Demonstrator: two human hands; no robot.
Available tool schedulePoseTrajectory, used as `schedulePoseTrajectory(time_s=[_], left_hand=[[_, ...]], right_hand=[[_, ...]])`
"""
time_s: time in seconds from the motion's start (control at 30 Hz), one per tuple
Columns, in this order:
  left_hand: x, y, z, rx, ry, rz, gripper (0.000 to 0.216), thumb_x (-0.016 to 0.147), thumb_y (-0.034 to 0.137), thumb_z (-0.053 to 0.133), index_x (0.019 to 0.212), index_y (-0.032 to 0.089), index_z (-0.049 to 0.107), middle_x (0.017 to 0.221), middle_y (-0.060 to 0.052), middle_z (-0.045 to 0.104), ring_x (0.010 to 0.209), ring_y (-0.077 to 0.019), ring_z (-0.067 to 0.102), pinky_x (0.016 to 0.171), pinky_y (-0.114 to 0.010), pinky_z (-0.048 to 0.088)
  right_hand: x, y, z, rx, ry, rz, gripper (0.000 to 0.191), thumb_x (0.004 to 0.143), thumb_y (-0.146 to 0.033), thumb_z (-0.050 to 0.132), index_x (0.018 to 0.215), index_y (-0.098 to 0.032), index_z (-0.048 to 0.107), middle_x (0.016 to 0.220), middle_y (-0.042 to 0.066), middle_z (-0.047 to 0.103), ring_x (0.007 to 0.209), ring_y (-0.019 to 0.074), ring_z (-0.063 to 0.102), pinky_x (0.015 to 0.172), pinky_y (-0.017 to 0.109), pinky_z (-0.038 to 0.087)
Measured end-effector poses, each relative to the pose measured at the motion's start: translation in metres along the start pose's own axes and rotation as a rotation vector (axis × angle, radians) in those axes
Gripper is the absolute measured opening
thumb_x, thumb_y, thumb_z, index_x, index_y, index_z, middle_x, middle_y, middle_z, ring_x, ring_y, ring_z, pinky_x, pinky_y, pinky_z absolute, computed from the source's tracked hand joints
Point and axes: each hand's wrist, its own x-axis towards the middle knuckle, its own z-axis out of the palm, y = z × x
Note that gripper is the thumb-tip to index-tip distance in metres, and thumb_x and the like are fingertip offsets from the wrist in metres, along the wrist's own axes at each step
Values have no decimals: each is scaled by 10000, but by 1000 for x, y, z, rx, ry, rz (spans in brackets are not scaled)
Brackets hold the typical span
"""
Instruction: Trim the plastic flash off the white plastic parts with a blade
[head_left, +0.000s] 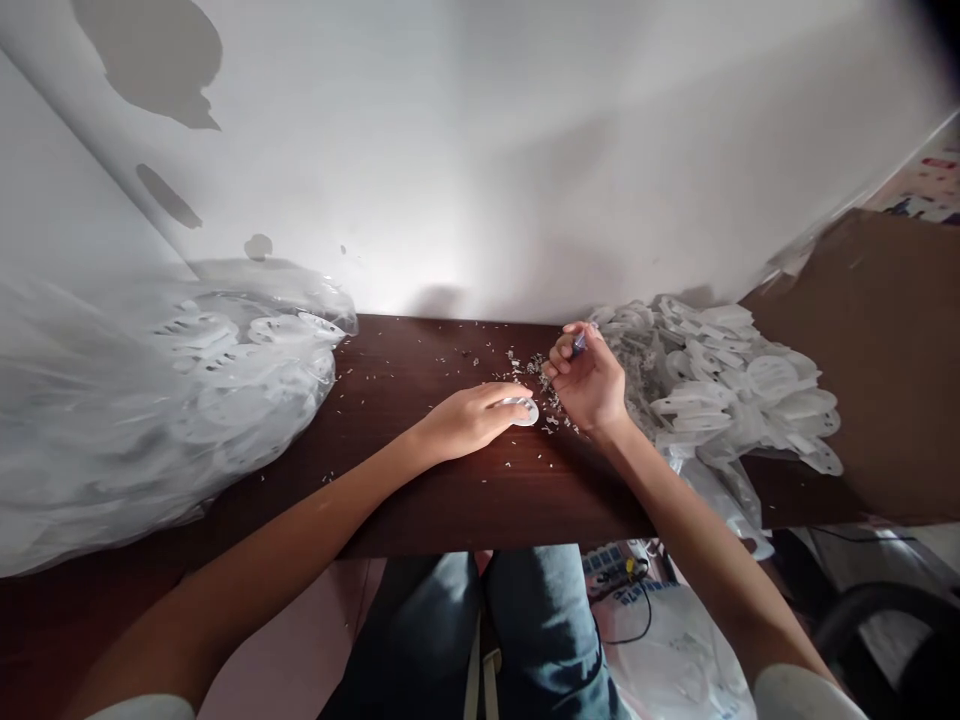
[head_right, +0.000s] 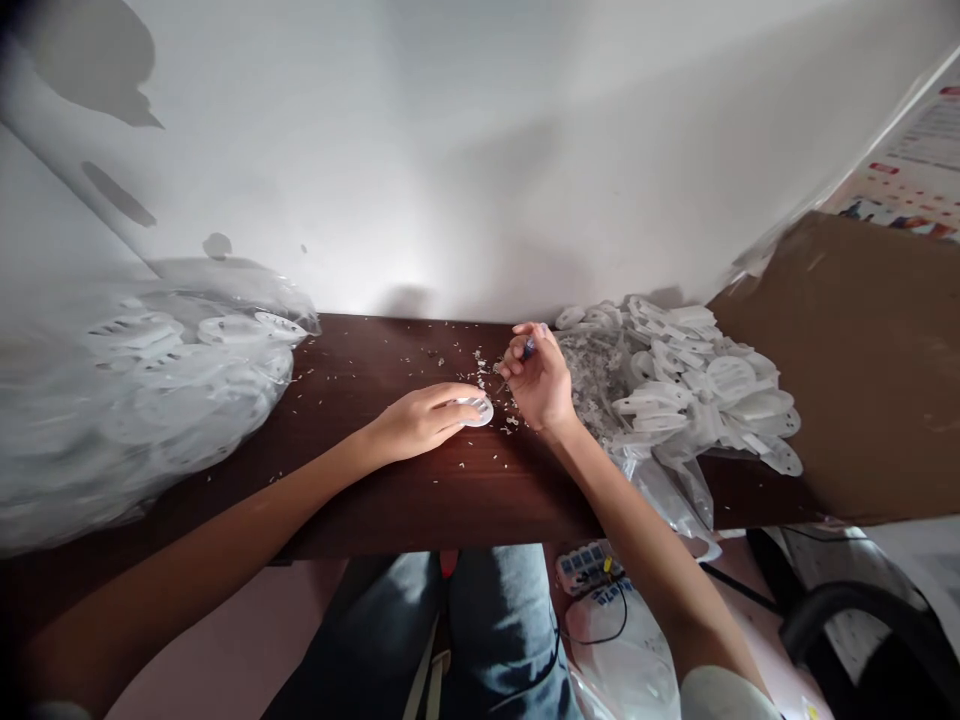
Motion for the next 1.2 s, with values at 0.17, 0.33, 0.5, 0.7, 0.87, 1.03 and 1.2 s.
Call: schedulePoseTrajectory(time_s=[0.17, 0.33, 0.5, 0.7, 0.87, 1.03, 1.2], left_hand=[[4, 7, 5, -116, -128, -223, 300, 1027, 361, 622, 1306, 287, 705, 1278, -37, 764, 1149, -223, 734, 1043, -355, 559], [7, 10, 1, -145, -145, -295, 321, 1020, 429, 631, 1296, 295, 726, 1270, -28, 771, 1138, -231, 727, 1050, -363, 522], [7, 8, 2, -124, -153, -246, 333, 1027, 438, 626, 1308, 287, 720, 1279, -35, 767, 1135, -230, 721, 1049, -373, 502], [5, 5, 4, -75, -109, -156, 311, 1035, 414, 617, 1293, 283, 729, 1250, -40, 776, 1123, -218, 719, 1047, -381, 512], [3, 3, 6, -17, -58, -42, 265, 1053, 365, 589, 1253, 275, 737, 1238, -53, 781, 1107, -211, 730, 1002, -385, 534], [3, 1, 6, 51, -57, 30, 233, 1071, 333, 555, 1207, 275, 736, 1254, -53, 778, 1118, -208, 729, 973, -388, 530], [3, 2, 5, 62, -84, -5, 239, 1074, 350, 543, 1203, 281, 732, 1261, -51, 774, 1142, -208, 725, 989, -388, 528]], right_hand=[[-6, -6, 5, 232, -85, 148, 405, 937, -567, 635, 743, -250, 473, 658, -49, 329, 517, 116, 245, 455, 256, 292], [-13, -5, 8, 245, -145, 177, 497, 908, -622, 642, 678, -242, 419, 621, -59, 289, 508, 106, 179, 444, 254, 203], [-14, -6, 10, 218, -167, 181, 598, 901, -692, 620, 631, -240, 337, 573, -67, 250, 481, 98, 169, 443, 260, 201], [-13, -6, 11, 192, -191, 173, 593, 893, -693, 614, 615, -246, 341, 533, -72, 259, 469, 98, 151, 444, 274, 200], [-14, -6, 9, 227, -239, 181, 606, 898, -686, 618, 604, -243, 328, 521, -73, 248, 453, 93, 158, 440, 272, 203], [-14, -9, 9, 218, -220, 178, 620, 900, -703, 618, 609, -249, 312, 517, -77, 244, 459, 94, 139, 429, 271, 192], [-14, -9, 9, 235, -205, 202, 644, 895, -715, 629, 604, -240, 306, 526, -73, 239, 442, 88, 157, 421, 251, 205]])
